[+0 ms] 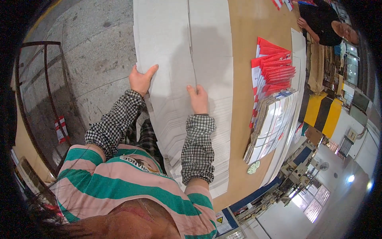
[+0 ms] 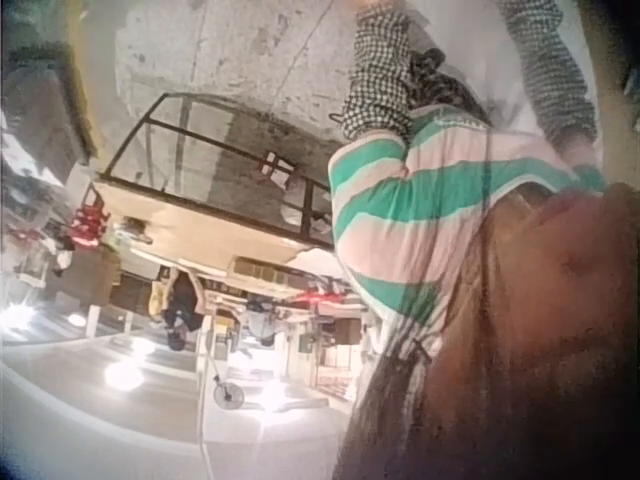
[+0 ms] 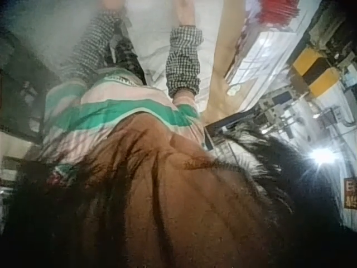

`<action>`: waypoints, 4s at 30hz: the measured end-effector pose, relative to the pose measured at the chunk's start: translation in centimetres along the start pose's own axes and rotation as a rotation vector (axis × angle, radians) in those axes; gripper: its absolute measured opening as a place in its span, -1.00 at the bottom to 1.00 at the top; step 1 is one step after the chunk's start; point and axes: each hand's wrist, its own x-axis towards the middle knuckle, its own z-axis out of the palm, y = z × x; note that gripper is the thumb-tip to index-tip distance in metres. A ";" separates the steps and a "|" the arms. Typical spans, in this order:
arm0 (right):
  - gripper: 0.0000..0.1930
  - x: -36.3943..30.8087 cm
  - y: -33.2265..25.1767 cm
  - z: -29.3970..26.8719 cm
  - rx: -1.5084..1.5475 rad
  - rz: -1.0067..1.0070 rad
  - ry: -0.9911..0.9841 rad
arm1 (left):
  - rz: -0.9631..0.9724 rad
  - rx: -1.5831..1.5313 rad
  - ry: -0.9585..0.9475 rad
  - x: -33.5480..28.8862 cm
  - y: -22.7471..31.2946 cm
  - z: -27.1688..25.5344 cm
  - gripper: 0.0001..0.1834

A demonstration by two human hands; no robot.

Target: The recorder is manually counting and stacking large white paper sheets on a workbench in an industrial setting.

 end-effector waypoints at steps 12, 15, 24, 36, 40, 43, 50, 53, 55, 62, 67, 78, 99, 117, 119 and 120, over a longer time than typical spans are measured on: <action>-0.53 -0.3 -0.7 -0.5 -0.053 0.115 0.000 | -0.038 0.050 -0.061 0.2 -2.3 -0.5 -0.26; -0.52 -0.8 0.6 -1.4 -0.104 0.073 0.023 | -0.016 -0.073 -0.135 -1.8 -3.0 -0.8 -0.28; -0.57 -1.6 2.1 -0.7 0.027 0.026 0.033 | -0.041 -0.139 -0.122 -2.9 -2.5 -0.1 -0.40; -0.58 -2.2 1.1 -0.7 -0.003 0.053 0.049 | -0.060 -0.062 -0.055 -3.2 -2.1 0.0 -0.40; -0.63 -2.8 -0.5 -1.2 -0.085 0.065 0.033 | -0.096 -0.140 -0.124 -3.2 -1.7 -0.5 -0.38; -0.64 -3.3 0.0 -1.3 -0.032 0.093 0.033 | -0.069 -0.143 -0.143 -3.1 -1.8 -0.6 -0.37; -0.65 -2.8 2.1 -1.2 0.052 0.055 0.017 | -0.057 -0.166 -0.138 -2.8 -3.1 -0.1 -0.37; -0.65 -2.8 2.3 -1.4 0.027 0.035 -0.007 | -0.065 -0.126 -0.143 -3.2 -2.0 -0.3 -0.36; -0.62 -3.0 2.0 -1.4 0.010 0.047 -0.014 | -0.066 -0.164 -0.131 -3.3 -2.1 -0.3 -0.35; -0.57 -3.5 0.5 -1.5 -0.070 0.136 0.007 | -0.042 -0.089 -0.123 -4.0 -2.6 -0.8 -0.37; -0.56 -3.1 2.0 -1.9 -0.086 0.134 0.016 | -0.086 -0.175 -0.132 -5.0 -2.2 0.0 -0.41; -0.55 -3.1 1.9 -1.2 -0.112 0.024 0.026 | -0.129 -0.230 -0.116 -4.9 -3.2 0.2 -0.43; -0.56 -3.1 4.0 -3.5 -0.089 -0.005 -0.052 | -0.151 -0.070 -0.096 -6.4 -4.6 0.1 -0.36; -0.63 -5.8 1.9 -2.2 -0.044 0.072 0.053 | -0.047 -0.106 -0.097 -7.0 -5.0 0.3 -0.45; -0.61 -6.1 1.8 -2.6 -0.160 0.048 0.058 | -0.030 -0.079 -0.070 -7.1 -4.8 0.2 -0.43; -0.61 -6.2 1.9 -2.6 -0.160 0.053 0.061 | -0.032 -0.077 -0.075 -7.1 -4.7 0.3 -0.43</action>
